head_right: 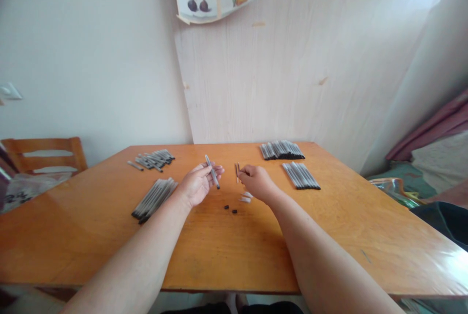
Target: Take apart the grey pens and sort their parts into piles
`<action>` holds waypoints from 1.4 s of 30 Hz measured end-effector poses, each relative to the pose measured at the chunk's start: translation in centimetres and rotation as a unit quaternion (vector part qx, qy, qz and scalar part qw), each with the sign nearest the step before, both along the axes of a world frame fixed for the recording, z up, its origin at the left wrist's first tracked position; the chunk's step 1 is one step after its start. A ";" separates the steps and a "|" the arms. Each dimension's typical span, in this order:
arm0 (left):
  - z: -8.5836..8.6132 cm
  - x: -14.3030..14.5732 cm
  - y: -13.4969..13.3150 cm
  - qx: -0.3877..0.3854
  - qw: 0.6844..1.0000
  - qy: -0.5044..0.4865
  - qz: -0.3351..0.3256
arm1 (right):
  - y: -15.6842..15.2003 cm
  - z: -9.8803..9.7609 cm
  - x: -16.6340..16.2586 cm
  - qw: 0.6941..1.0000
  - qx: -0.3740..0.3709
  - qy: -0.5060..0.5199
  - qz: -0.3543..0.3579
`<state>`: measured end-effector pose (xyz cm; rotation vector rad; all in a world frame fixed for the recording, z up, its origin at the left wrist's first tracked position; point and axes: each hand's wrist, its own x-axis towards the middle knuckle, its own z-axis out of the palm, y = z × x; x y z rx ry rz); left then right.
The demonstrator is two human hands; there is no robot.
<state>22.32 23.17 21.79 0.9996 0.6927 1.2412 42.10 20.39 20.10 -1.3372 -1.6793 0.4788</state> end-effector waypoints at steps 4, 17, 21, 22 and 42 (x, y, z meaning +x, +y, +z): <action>0.2 0.2 -0.2 0.020 1.000 -0.020 -0.011 | -1.2 -0.1 -2.1 0.993 -0.045 0.035 0.101; 0.2 0.4 -1.1 0.050 0.996 -0.004 -0.076 | -1.6 -0.5 -3.0 0.952 -0.144 0.221 0.156; 0.0 0.4 -1.2 0.060 0.994 0.005 -0.090 | -1.7 -0.4 -2.9 0.962 -0.113 0.208 0.133; 0.0 0.5 -1.2 0.057 0.995 0.005 -0.082 | -1.7 -0.4 -2.9 0.967 -0.100 0.197 0.125; -0.1 1.0 -1.5 0.039 0.998 0.052 0.004 | -1.6 -0.6 -3.0 0.995 -0.035 0.060 0.067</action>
